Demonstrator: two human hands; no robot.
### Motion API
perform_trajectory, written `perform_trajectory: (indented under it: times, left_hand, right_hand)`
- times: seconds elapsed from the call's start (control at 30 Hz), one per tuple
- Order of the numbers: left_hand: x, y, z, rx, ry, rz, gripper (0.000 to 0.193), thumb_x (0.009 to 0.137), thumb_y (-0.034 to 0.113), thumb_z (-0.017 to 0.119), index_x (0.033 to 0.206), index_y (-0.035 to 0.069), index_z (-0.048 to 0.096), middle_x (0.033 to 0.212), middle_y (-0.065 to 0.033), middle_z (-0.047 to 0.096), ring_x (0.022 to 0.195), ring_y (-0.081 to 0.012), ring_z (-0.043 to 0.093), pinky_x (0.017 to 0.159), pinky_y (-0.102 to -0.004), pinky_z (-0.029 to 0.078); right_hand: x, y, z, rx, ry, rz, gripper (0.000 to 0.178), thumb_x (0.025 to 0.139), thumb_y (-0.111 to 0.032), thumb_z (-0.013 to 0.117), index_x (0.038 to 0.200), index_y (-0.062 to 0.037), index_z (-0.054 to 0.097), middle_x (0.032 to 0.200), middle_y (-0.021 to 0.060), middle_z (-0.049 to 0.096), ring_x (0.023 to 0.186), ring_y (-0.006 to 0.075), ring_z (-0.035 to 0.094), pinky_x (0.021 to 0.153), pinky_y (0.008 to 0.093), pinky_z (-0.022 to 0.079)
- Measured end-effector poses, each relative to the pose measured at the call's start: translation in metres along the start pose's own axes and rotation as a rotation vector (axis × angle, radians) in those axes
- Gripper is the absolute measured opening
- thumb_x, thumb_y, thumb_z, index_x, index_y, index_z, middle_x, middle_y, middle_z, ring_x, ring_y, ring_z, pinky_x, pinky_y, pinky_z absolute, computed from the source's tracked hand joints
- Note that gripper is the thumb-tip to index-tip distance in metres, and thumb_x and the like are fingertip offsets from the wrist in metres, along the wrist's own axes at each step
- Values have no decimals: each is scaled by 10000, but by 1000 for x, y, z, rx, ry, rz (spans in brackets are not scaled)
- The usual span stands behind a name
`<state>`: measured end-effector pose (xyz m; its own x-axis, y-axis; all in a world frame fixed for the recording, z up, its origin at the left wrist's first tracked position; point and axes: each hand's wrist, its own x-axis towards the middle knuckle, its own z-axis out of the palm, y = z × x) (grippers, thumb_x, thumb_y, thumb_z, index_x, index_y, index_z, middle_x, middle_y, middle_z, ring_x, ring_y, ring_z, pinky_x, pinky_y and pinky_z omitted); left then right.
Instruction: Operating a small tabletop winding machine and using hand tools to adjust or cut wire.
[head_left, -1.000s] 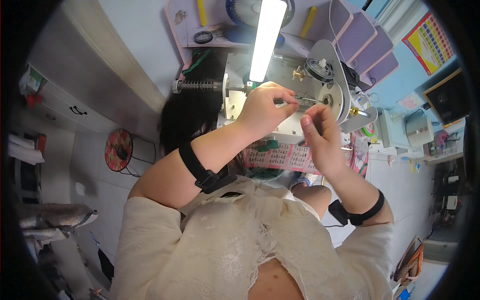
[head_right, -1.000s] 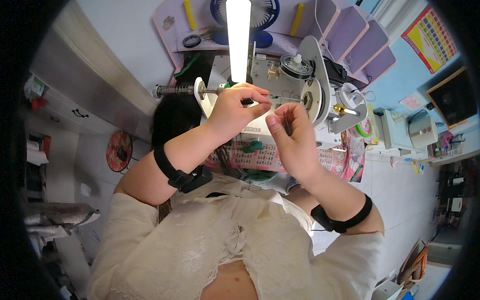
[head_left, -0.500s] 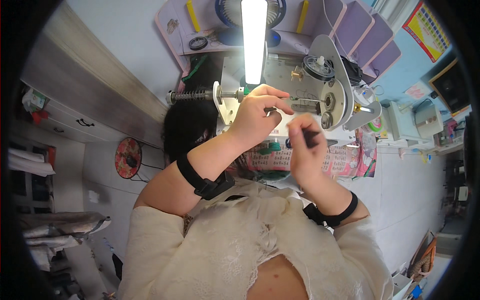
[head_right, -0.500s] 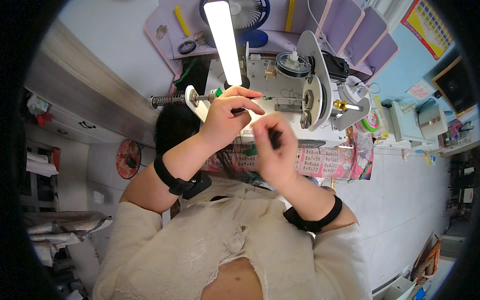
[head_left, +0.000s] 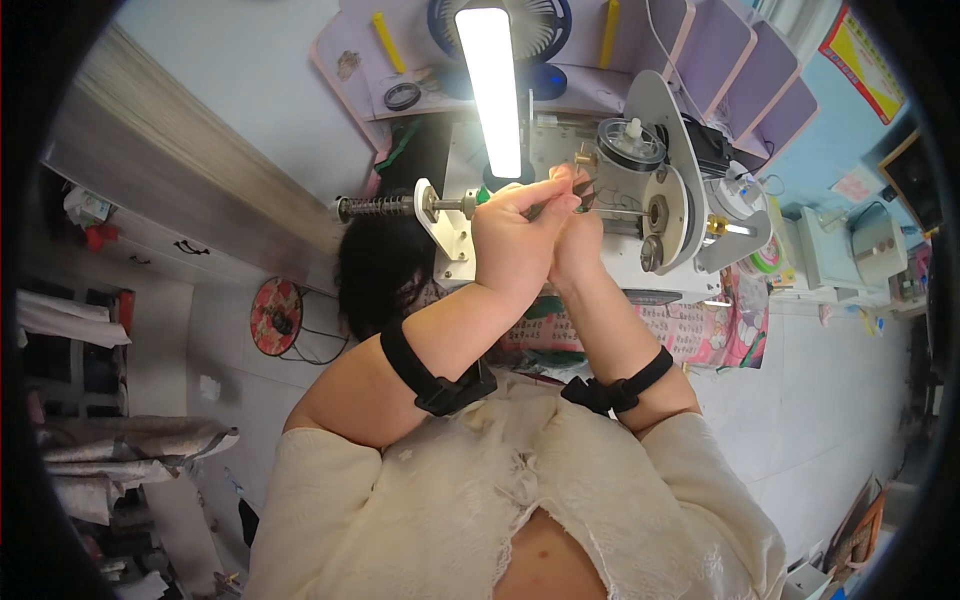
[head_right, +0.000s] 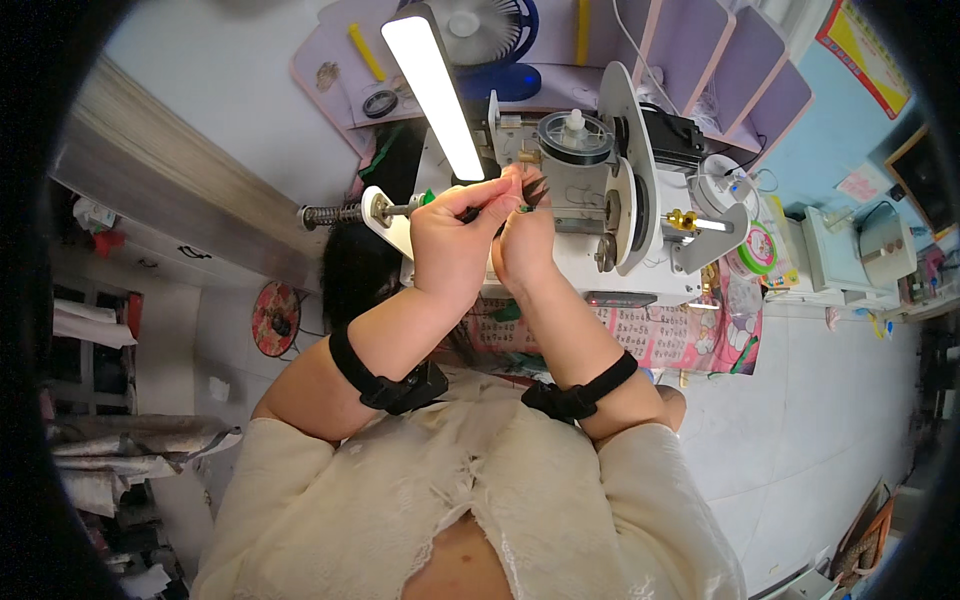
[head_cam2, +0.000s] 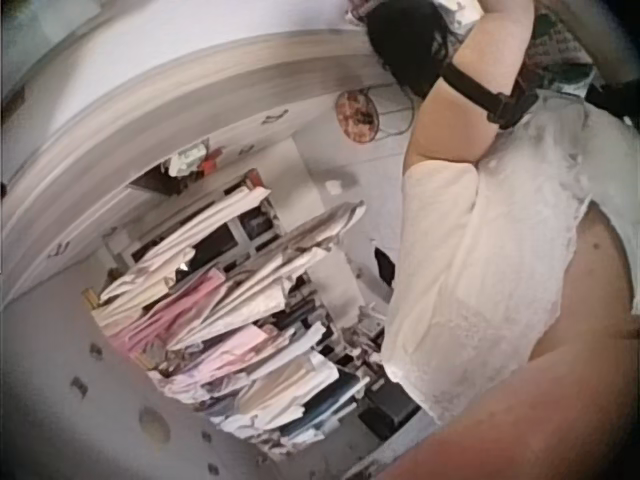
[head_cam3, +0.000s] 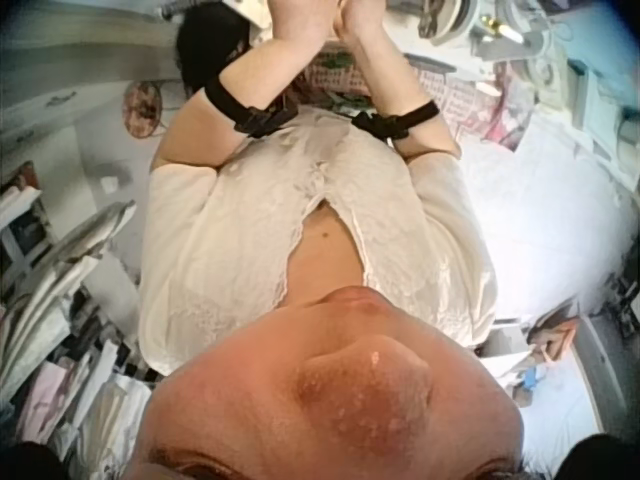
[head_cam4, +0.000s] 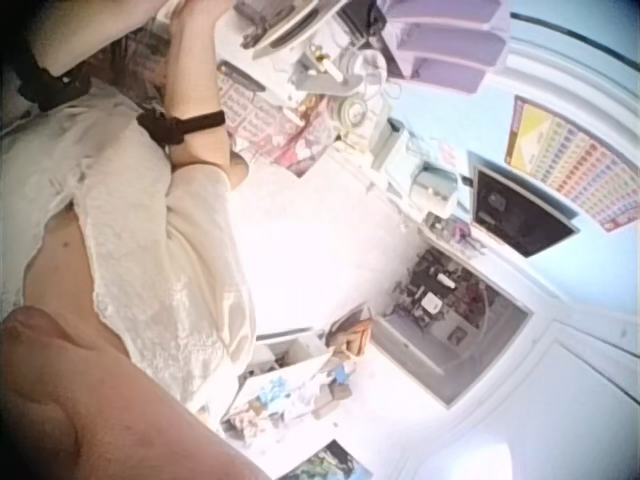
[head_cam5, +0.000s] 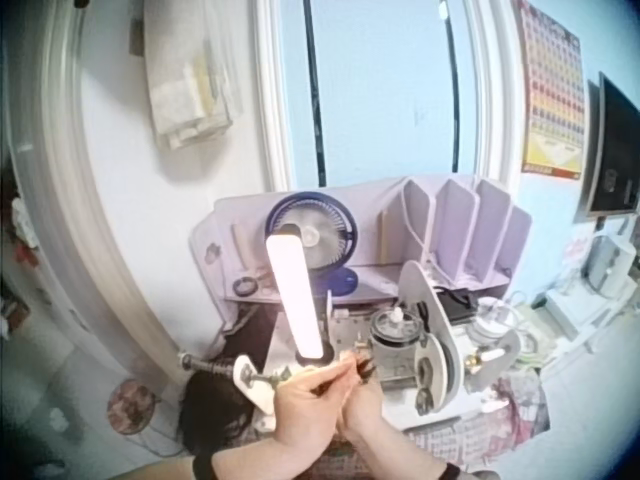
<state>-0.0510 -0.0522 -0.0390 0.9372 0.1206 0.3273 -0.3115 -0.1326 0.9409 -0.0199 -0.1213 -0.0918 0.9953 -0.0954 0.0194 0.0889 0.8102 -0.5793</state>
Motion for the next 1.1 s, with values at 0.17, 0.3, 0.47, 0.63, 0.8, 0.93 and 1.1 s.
perform_trajectory:
  times: [0.17,0.3,0.47,0.63,0.8,0.93,1.1]
  left_hand:
    - [4,13,1,-76,8,-203,158,765,-18,685,917,-60,678,824,-82,670,749,-93,599,712,-208,473]
    - [10,10,-1,-100,-21,-289,155,766,-21,680,914,-68,669,823,-90,663,745,-96,596,708,-207,471]
    - [13,13,-4,-177,-87,-356,110,766,-10,667,863,-60,658,838,-103,657,712,-105,593,673,-207,466]
    - [8,17,-35,-142,-318,-313,49,753,2,666,784,-28,642,867,-104,627,647,-118,595,627,-227,479]
    - [9,13,-50,-15,-632,3,51,713,-35,652,732,7,631,1191,-165,510,721,-127,606,690,-240,488]
    - [12,18,-48,-72,-610,-44,107,693,-53,601,770,22,595,1147,-132,550,760,-52,514,645,-214,433]
    - [10,8,-45,-34,-529,4,121,689,-78,550,745,29,539,1088,-102,586,691,-24,439,593,-196,370]
  right_hand:
    - [21,0,-13,150,-374,83,26,913,-107,526,899,-89,514,909,-5,481,843,90,473,784,240,408]
    - [21,-4,-8,157,-354,159,60,895,-140,564,891,-98,521,900,-14,472,831,85,466,769,239,401]
    - [14,-5,-5,222,-289,204,62,899,-142,556,913,-88,529,897,2,491,778,97,461,712,233,391]
    - [-47,-14,-1,-42,75,291,152,925,-190,530,968,-47,553,773,7,524,668,101,454,618,249,359]
    - [-68,-38,4,-12,17,287,204,907,-196,576,981,-6,588,738,-5,535,642,82,443,581,232,350]
    - [-75,-37,3,-313,-30,-51,74,872,-100,601,869,-26,599,726,2,548,636,103,462,616,232,375]
    - [-92,-57,4,-908,-518,-674,134,729,39,648,808,-54,594,760,59,560,662,196,502,599,272,401]
